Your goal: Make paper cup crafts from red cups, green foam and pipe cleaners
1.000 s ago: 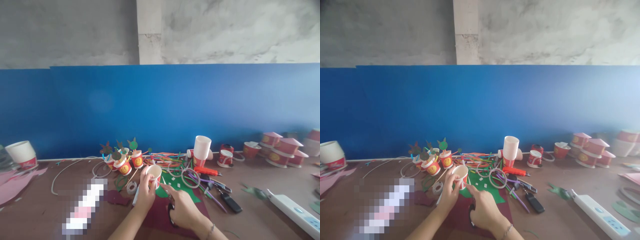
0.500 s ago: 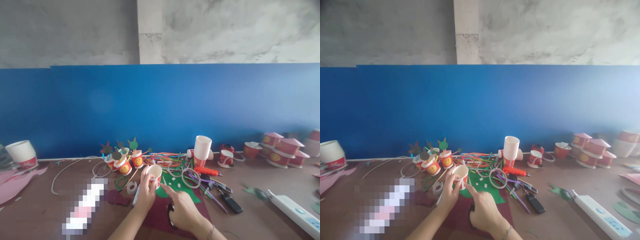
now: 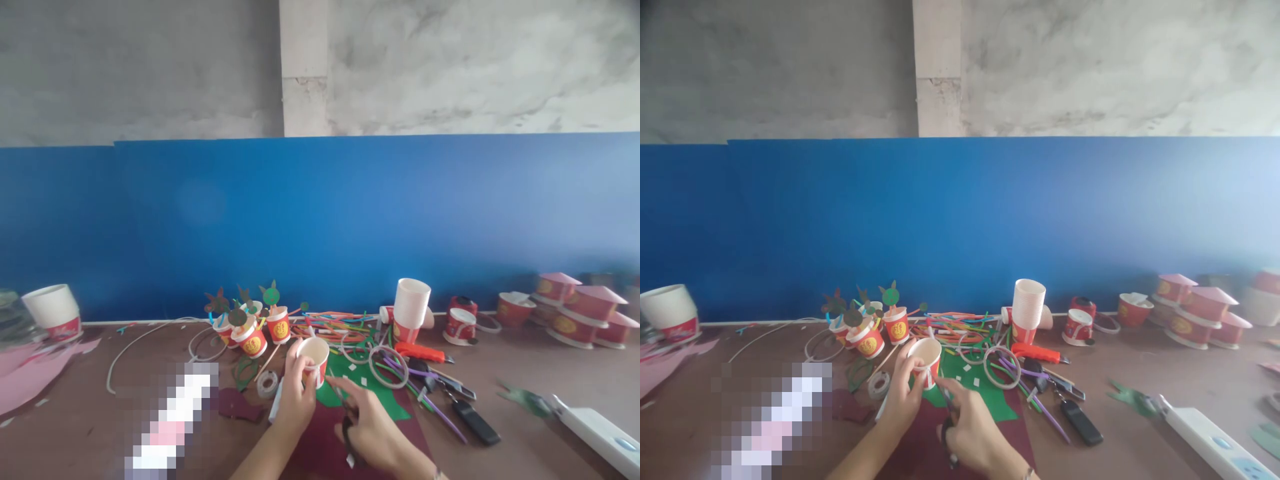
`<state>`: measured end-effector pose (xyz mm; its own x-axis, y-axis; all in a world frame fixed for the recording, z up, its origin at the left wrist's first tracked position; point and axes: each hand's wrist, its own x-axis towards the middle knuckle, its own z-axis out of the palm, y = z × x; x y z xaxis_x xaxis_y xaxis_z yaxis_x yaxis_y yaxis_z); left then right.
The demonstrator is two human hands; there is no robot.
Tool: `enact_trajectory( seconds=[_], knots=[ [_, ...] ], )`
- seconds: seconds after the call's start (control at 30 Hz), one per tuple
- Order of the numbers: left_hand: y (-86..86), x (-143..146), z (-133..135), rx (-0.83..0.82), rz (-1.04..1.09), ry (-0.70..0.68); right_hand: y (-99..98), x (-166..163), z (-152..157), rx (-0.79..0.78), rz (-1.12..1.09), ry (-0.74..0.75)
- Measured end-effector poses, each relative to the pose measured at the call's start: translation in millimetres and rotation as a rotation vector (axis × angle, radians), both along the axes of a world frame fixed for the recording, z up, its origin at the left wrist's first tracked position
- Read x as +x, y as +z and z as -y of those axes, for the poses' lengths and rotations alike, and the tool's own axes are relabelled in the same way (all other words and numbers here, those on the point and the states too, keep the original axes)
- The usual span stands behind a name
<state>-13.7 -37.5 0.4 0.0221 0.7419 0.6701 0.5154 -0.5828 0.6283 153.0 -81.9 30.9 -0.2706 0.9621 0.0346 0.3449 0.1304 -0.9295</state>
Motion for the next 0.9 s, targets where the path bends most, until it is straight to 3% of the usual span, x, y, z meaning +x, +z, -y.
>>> enact_trajectory(
  seconds=[0.07, 0.1, 0.17, 0.27, 0.33, 0.37, 0.43, 0.57, 0.63, 0.7, 0.83, 0.9],
  knots=[
    [0.2, 0, 0, 0.004, 0.002, 0.009, -2.3, -3, 3, 0.216, 0.241, -0.029],
    [0.3, 0, 0, 0.004, 0.001, 0.011, -2.9, -3, 3, 0.227, 0.246, -0.032],
    [0.6, 0, 0, 0.007, -0.006, 0.008, -2.7, -2, 1, 0.031, 0.016, -0.014],
    [1.6, 0, 0, 0.004, -0.008, 0.019, 0.6, 2, -6, -0.471, -0.571, 0.092],
    [2.1, 0, 1, -0.005, -0.003, 0.027, 2.9, 5, -9, -0.644, -0.786, 0.153],
    [2.1, 0, 1, -0.005, 0.0, 0.024, 3.6, 5, -10, -0.652, -0.799, 0.15],
    [1.6, 0, 1, 0.005, -0.001, 0.006, 3.8, 4, -7, -0.526, -0.629, 0.095],
    [0.8, -1, 1, -0.013, 0.002, -0.002, -0.2, -3, 2, 0.051, 0.055, -0.02],
    [1.4, -1, 1, -0.031, 0.009, -0.002, -0.9, -6, 5, 0.184, 0.195, -0.033],
    [2.1, -1, 1, -0.019, 0.008, -0.01, 1.2, -6, 5, 0.029, 0.043, -0.028],
    [1.7, -1, 0, 0.034, -0.003, 0.021, 8.7, 0, -2, -0.573, -0.671, 0.091],
    [1.1, -1, -1, 0.042, -0.006, 0.038, 10.0, 4, -6, -0.696, -0.855, 0.176]
  ],
)
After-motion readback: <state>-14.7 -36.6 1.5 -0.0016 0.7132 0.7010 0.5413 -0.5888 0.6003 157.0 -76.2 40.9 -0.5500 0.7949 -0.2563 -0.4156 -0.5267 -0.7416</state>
